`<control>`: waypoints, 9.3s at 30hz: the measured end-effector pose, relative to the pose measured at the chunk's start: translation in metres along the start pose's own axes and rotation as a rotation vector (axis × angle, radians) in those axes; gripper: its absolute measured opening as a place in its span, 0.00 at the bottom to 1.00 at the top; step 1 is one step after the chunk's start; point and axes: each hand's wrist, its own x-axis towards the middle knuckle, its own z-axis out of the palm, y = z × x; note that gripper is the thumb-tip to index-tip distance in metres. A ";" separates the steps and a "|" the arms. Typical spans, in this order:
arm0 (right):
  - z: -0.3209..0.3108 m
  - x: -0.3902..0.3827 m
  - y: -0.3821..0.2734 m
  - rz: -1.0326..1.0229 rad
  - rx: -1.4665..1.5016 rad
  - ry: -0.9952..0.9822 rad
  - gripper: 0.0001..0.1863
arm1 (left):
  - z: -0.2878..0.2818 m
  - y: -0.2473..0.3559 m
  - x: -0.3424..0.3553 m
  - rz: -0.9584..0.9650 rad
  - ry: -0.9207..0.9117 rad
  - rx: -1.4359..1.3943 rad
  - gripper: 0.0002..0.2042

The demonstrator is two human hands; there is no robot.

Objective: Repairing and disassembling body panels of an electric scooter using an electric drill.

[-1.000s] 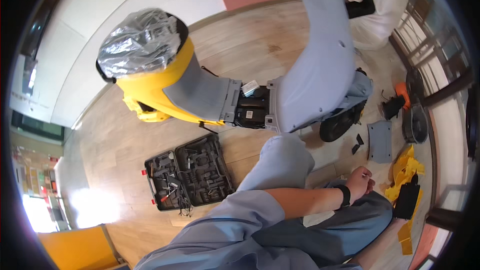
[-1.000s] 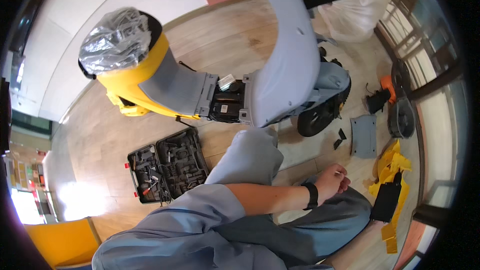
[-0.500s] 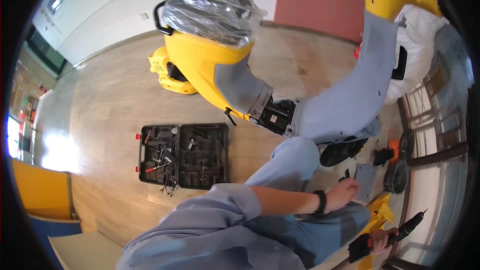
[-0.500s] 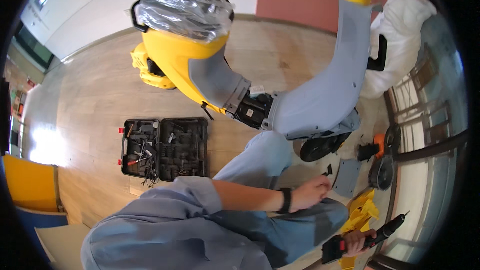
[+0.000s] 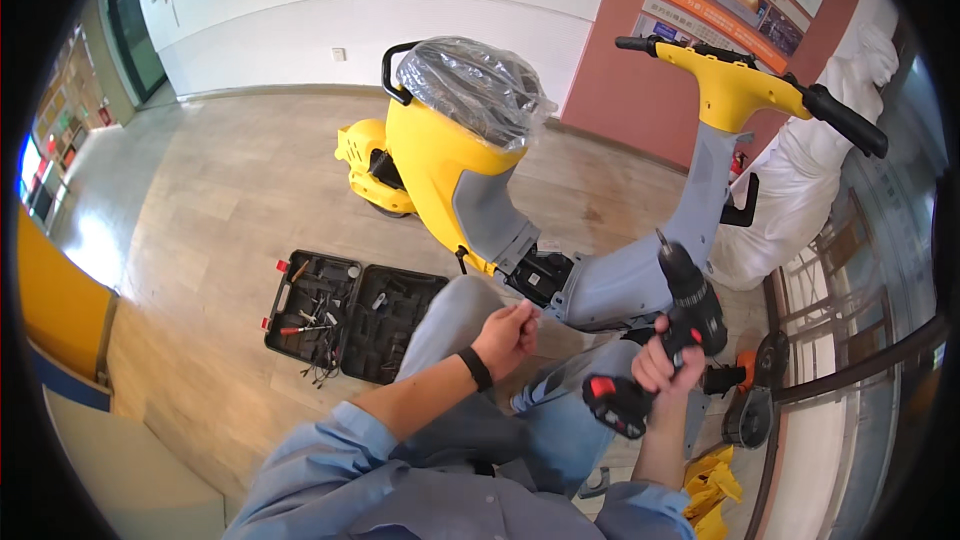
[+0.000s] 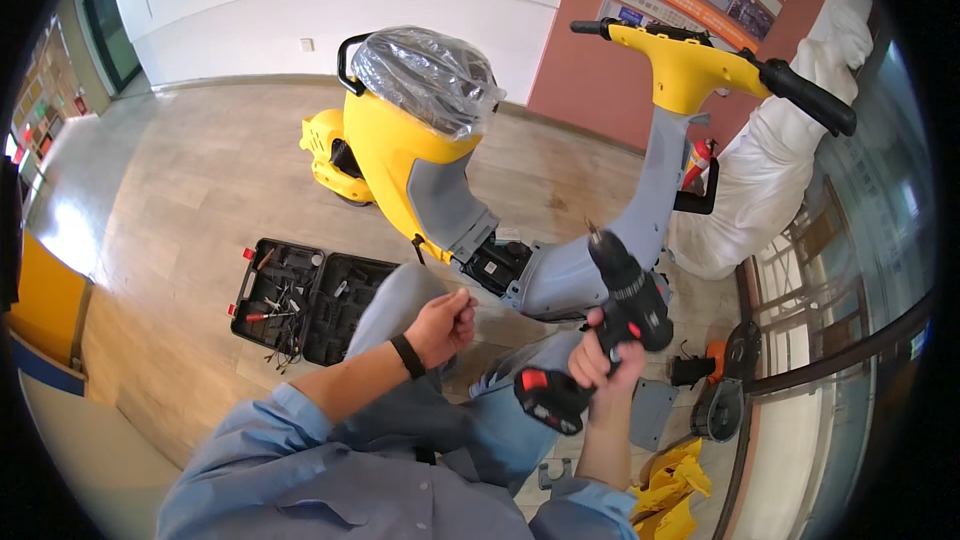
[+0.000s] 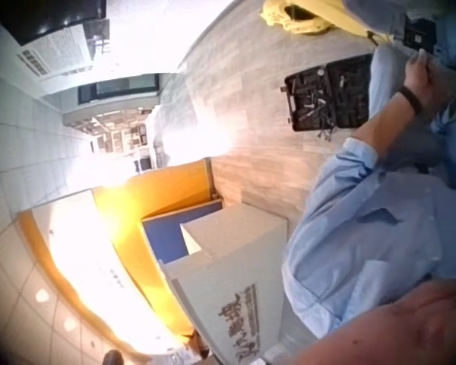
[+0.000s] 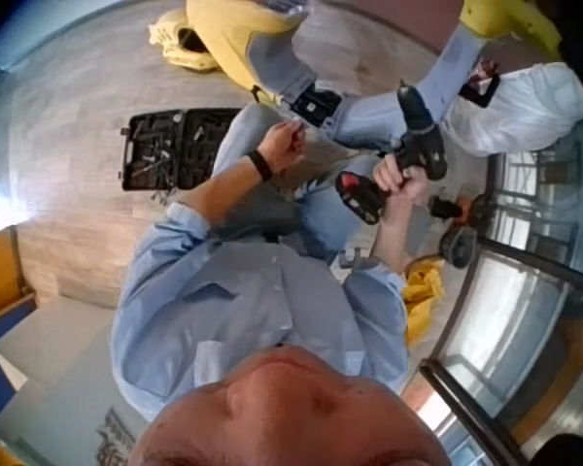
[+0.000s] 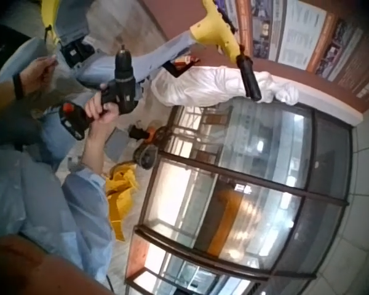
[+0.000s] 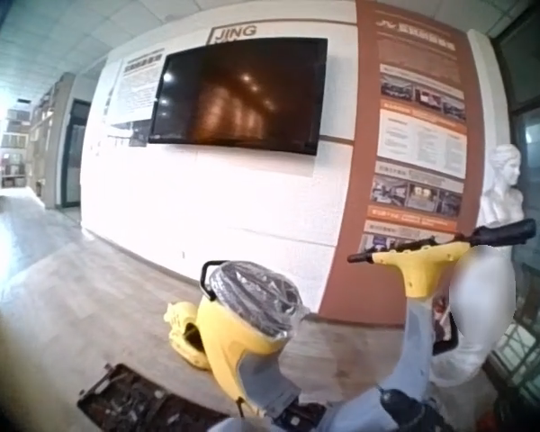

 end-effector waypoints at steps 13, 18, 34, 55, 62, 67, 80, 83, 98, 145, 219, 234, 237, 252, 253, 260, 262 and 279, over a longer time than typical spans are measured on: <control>-0.089 0.202 0.046 0.338 -0.555 0.842 0.14 | -0.109 -0.011 0.192 -0.058 0.525 -0.144 0.07; -0.149 0.219 0.060 0.431 -0.793 0.964 0.13 | -0.141 -0.007 0.253 0.056 0.668 0.046 0.11; -0.182 0.256 0.060 0.773 -1.547 0.727 0.13 | -0.151 -0.010 0.271 -0.111 0.665 -0.405 0.06; -0.202 0.264 0.081 1.150 -1.220 0.580 0.11 | -0.168 0.007 0.310 0.034 0.621 -0.779 0.06; -0.201 0.265 0.084 1.150 -1.217 0.613 0.12 | -0.165 -0.003 0.306 0.150 0.812 -0.603 0.07; -0.200 0.265 0.086 1.163 -1.232 0.599 0.13 | -0.167 -0.005 0.307 0.241 0.828 -0.518 0.09; -0.193 0.262 0.061 1.040 -0.974 0.648 0.08 | -0.136 0.020 0.281 0.026 0.431 -0.533 0.06; -0.182 0.255 0.042 0.930 -0.875 0.714 0.13 | -0.110 0.055 0.270 -0.025 0.358 -0.564 0.05; -0.184 0.208 0.017 0.657 -0.353 0.600 0.33 | -0.056 0.102 0.245 0.155 -0.050 -0.717 0.08; -0.186 0.205 0.043 0.574 -0.949 0.497 0.27 | -0.070 0.114 0.250 0.258 -0.062 -0.626 0.08; -0.202 0.271 0.105 1.217 -1.280 0.603 0.16 | -0.160 -0.007 0.314 -0.001 0.386 -1.275 0.08; -0.194 0.288 0.120 1.257 -1.305 0.674 0.07 | -0.163 -0.010 0.312 -0.003 0.416 -1.188 0.07; -0.195 0.290 0.126 1.277 -1.262 0.647 0.13 | -0.163 -0.006 0.305 -0.002 0.448 -1.144 0.07; -0.196 0.296 0.124 1.233 -1.241 0.667 0.11 | -0.064 0.015 0.222 -0.226 0.258 -0.081 0.12; -0.199 0.296 0.127 1.191 -1.255 0.637 0.11 | -0.064 0.013 0.222 -0.233 0.265 -0.083 0.12; -0.187 0.302 0.131 1.291 -1.325 0.637 0.09 | -0.060 0.016 0.216 -0.301 0.250 -0.185 0.10; -0.191 0.303 0.130 1.306 -1.302 0.642 0.08 | -0.063 0.020 0.211 -0.272 0.185 -0.164 0.09; -0.203 0.324 0.119 1.427 -1.428 0.486 0.10 | -0.062 0.045 0.215 -0.321 -0.019 -0.152 0.06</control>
